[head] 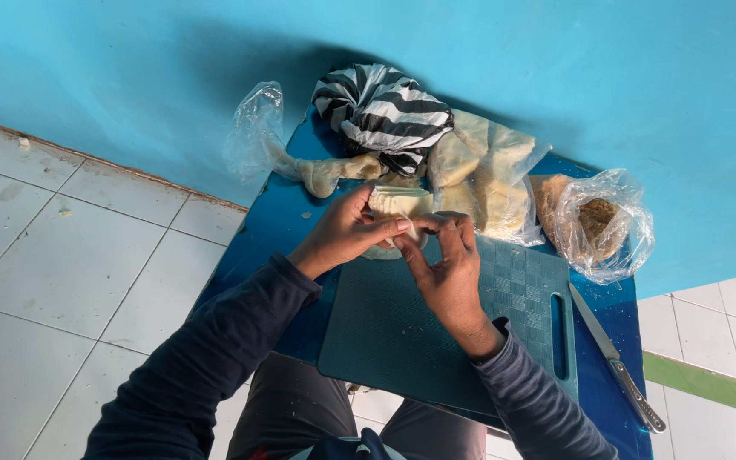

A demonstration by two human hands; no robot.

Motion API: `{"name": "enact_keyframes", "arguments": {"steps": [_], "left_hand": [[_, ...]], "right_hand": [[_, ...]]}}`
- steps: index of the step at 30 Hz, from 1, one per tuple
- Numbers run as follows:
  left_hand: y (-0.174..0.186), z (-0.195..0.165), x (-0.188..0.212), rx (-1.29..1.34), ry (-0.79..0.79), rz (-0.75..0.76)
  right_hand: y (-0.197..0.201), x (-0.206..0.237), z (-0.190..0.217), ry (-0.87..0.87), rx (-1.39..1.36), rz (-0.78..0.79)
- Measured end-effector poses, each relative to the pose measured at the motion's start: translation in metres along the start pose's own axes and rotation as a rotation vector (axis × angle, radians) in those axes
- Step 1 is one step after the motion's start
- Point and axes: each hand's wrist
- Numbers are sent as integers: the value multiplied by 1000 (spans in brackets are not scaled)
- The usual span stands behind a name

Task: The person sits at a small table and folds triangular pastry wrappers around a spoonful of brown filling, pinching the dough closed by hand and setting the folded pastries with a stack of prepared dough pieces. They repeat this folding cycle with new wrappers throughout the clip.

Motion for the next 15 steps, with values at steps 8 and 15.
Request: {"name": "enact_keyframes", "arguments": {"steps": [8,15], "left_hand": [[-4,-3,-2,-147,-3,-48],[-7,-9,1,-249,-68,-87]], "right_hand": [[-3,1,-38,-510,-664,82],[-2,1,-39,-520,-737,217]]}}
Point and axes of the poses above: each hand's wrist, its own x-axis away from the middle knuckle, its own y-axis out of the back of the hand, z = x × y, and after that the axes turned 5 degrees about -y, right-handed
